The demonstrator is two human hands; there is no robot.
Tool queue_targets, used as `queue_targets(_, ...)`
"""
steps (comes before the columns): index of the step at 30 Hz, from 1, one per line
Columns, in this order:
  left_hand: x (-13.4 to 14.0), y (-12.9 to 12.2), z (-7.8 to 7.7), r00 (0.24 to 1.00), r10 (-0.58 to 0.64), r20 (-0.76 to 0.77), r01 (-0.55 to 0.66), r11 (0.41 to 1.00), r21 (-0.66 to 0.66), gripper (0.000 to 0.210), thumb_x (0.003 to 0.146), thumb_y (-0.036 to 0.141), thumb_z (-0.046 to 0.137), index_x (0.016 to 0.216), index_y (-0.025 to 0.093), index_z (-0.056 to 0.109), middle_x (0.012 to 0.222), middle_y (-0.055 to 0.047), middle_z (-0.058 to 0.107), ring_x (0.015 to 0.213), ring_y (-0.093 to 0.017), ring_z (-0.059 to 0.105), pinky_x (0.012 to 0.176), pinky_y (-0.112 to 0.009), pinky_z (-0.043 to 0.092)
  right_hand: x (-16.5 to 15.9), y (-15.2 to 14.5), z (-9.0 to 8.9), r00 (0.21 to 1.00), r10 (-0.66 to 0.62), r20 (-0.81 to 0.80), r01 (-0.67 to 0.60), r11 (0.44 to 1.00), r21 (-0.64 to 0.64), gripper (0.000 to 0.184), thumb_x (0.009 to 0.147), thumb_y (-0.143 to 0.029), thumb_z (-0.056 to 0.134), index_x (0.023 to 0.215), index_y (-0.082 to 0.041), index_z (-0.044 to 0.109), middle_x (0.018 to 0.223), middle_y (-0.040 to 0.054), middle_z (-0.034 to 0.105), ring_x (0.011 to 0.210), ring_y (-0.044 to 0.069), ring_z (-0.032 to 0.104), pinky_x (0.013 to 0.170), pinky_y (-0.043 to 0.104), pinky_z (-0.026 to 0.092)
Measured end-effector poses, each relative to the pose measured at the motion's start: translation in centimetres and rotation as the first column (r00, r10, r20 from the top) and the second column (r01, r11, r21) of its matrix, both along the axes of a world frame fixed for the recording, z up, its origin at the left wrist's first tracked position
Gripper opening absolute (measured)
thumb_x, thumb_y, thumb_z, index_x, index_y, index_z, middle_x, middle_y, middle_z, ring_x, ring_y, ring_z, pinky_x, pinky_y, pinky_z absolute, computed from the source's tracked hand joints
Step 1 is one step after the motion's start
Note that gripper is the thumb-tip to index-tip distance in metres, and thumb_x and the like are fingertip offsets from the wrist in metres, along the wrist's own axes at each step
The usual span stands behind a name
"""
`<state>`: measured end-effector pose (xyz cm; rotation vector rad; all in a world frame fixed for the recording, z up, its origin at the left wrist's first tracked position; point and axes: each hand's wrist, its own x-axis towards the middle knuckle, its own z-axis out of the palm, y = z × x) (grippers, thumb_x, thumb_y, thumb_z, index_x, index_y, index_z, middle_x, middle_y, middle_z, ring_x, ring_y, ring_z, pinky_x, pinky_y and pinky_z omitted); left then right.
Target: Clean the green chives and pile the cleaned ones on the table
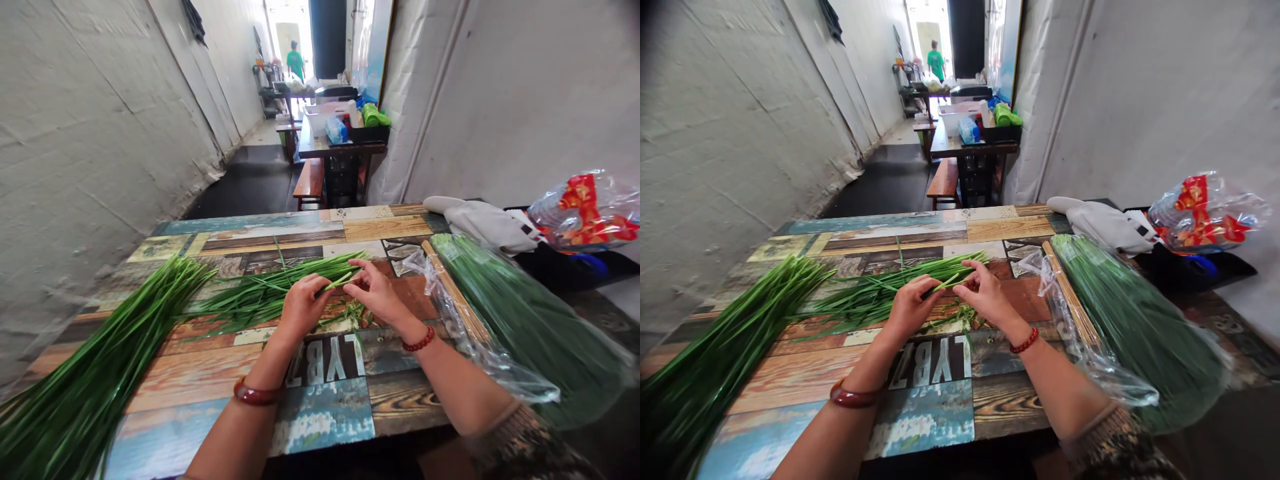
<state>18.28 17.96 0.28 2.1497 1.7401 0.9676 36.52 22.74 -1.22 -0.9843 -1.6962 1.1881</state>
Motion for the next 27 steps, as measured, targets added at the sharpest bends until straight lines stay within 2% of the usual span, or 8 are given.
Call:
queue_targets(8, -0.5, 0.2, -0.4, 0.999, 0.044, 0.027, -0.045, 0.998, 0.037, 0.014, 0.088, 0.028, 0.057, 0.081, 0.019, 0.065, 0.077, -0.002, 0.062, 0.074, -0.015, 0.056, 0.067, -0.025, 0.039, 1.6, 1.1, 1.2, 0.983, 0.042, -0.180, -0.055, 0.996, -0.067, 0.043, 0.076, -0.020, 0.064, 0.117, -0.018, 0.053, 0.067, -0.0070, 0.051, 0.062, 0.010, 0.048, 0.063, 0.024, 0.039)
queue_targets(12, -0.8, 0.2, -0.4, 0.999, 0.030, 0.035, -0.031, 0.999, 0.016, 0.017, 0.089, 0.030, 0.054, 0.080, 0.019, 0.064, 0.077, -0.001, 0.061, 0.074, -0.014, 0.056, 0.067, -0.024, 0.039, 3.2, 1.3, 2.5, 0.955, 0.165, -0.245, -0.194, 0.976, -0.098, 0.037, 0.078, -0.024, 0.065, 0.113, -0.019, 0.056, 0.071, -0.0050, 0.053, 0.065, 0.010, 0.049, 0.064, 0.024, 0.040)
queue_targets(16, -1.0, 0.3, -0.2, 0.999, 0.045, 0.018, -0.045, 0.999, -0.003, 0.024, 0.091, 0.034, 0.050, 0.076, 0.019, 0.062, 0.072, -0.001, 0.058, 0.070, -0.014, 0.054, 0.064, -0.025, 0.036, 4.4, 1.1, 3.5, 0.929, 0.166, -0.330, -0.198, 0.978, -0.066, 0.031, 0.079, -0.028, 0.066, 0.109, -0.022, 0.059, 0.071, -0.0042, 0.055, 0.067, 0.011, 0.052, 0.066, 0.024, 0.043)
queue_targets(19, -1.1, 0.3, -0.2, 0.999, 0.038, -0.008, -0.038, 0.999, -0.022, 0.030, 0.092, 0.035, 0.046, 0.071, 0.019, 0.058, 0.068, 0.000, 0.055, 0.068, -0.014, 0.052, 0.064, -0.025, 0.035, 4.7, 1.0, 3.8, 0.946, 0.302, -0.114, -0.308, 0.951, -0.033, 0.023, 0.080, -0.030, 0.066, 0.101, -0.021, 0.063, 0.074, -0.0017, 0.062, 0.067, 0.012, 0.056, 0.066, 0.025, 0.044)
queue_targets(21, -1.1, 0.3, -0.2, 0.999, 0.027, -0.025, -0.028, 0.999, -0.037, 0.031, 0.093, 0.036, 0.045, 0.069, 0.019, 0.055, 0.066, 0.000, 0.053, 0.067, -0.014, 0.051, 0.062, -0.025, 0.034, 4.5, 1.0, 3.6, 0.902, 0.410, 0.140, -0.417, 0.908, 0.032, 0.017, 0.078, -0.031, 0.069, 0.090, -0.020, 0.067, 0.082, 0.0013, 0.067, 0.074, 0.014, 0.060, 0.071, 0.028, 0.046)
queue_targets(22, -1.1, 0.3, -0.2, 0.999, 0.022, -0.036, -0.024, 0.999, -0.042, 0.032, 0.093, 0.036, 0.044, 0.068, 0.019, 0.054, 0.066, 0.001, 0.053, 0.066, -0.013, 0.050, 0.062, -0.025, 0.033, 4.3, 1.1, 3.4, 0.878, 0.413, 0.241, -0.443, 0.893, 0.081, 0.013, 0.078, -0.031, 0.069, 0.083, -0.020, 0.068, 0.085, 0.0024, 0.069, 0.078, 0.016, 0.061, 0.074, 0.029, 0.046)
queue_targets(25, -1.0, 0.3, -0.1, 0.996, 0.009, -0.088, -0.013, 0.999, -0.046, 0.033, 0.094, 0.036, 0.043, 0.067, 0.019, 0.053, 0.066, 0.000, 0.054, 0.065, -0.014, 0.050, 0.060, -0.025, 0.032, 3.9, 1.5, 2.6, 0.901, 0.250, 0.355, -0.336, 0.919, 0.207, 0.024, 0.085, -0.034, 0.061, 0.066, -0.018, 0.066, 0.077, 0.0026, 0.069, 0.076, 0.015, 0.061, 0.074, 0.029, 0.046)
queue_targets(27, -0.9, 0.3, 0.0, 0.993, 0.008, -0.117, -0.013, 0.999, -0.044, 0.030, 0.094, 0.034, 0.043, 0.071, 0.020, 0.056, 0.069, -0.001, 0.057, 0.067, -0.014, 0.051, 0.062, -0.026, 0.033, 3.9, 1.6, 2.4, 0.927, 0.166, 0.336, -0.235, 0.956, 0.175, 0.026, 0.089, -0.034, 0.055, 0.073, -0.018, 0.067, 0.065, -0.0001, 0.064, 0.064, 0.013, 0.058, 0.064, 0.026, 0.045)
